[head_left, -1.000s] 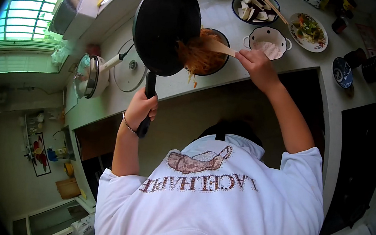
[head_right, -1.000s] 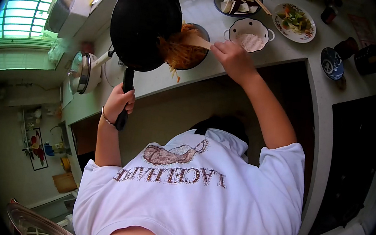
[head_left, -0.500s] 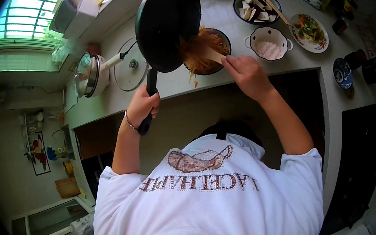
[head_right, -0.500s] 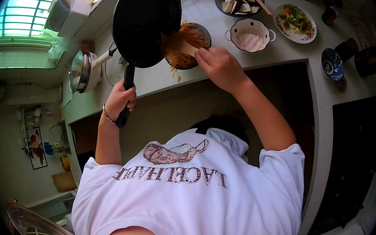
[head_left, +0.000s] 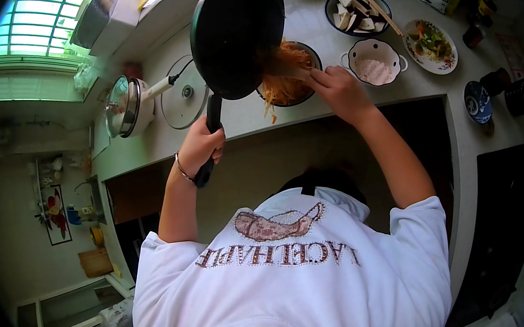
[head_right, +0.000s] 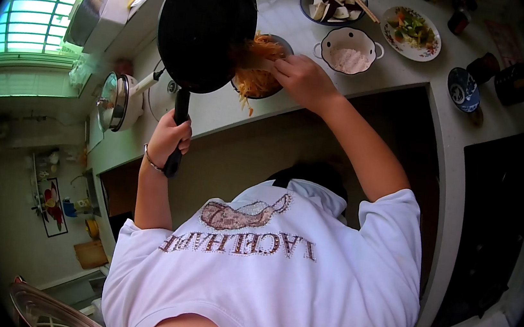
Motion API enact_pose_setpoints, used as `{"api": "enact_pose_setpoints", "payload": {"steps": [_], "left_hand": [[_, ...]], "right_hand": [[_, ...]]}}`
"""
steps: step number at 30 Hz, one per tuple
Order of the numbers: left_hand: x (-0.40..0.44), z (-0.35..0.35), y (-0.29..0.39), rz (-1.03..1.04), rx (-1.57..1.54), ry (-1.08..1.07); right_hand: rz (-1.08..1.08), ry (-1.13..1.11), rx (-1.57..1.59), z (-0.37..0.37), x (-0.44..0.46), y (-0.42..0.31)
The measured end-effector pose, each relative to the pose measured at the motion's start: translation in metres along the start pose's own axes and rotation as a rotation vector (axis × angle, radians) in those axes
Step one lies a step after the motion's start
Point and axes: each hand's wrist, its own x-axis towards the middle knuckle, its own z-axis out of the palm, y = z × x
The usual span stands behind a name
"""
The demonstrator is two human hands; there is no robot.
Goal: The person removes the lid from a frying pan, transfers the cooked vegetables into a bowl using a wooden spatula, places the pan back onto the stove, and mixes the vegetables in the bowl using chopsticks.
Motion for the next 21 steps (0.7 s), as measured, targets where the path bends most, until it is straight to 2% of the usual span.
{"api": "enact_pose_setpoints", "payload": {"steps": [14, 17, 21], "left_hand": [[0.007, 0.002, 0.002, 0.028, 0.066, 0.004], [0.006, 0.002, 0.002, 0.032, 0.084, 0.024], [0.002, 0.002, 0.003, 0.049, 0.123, 0.026]], "right_hand": [[-0.017, -0.104, -0.097, -0.025, -0.013, -0.001], [0.020, -0.161, -0.068, -0.019, -0.013, -0.003], [0.009, -0.125, -0.046, -0.002, -0.001, -0.001]]}}
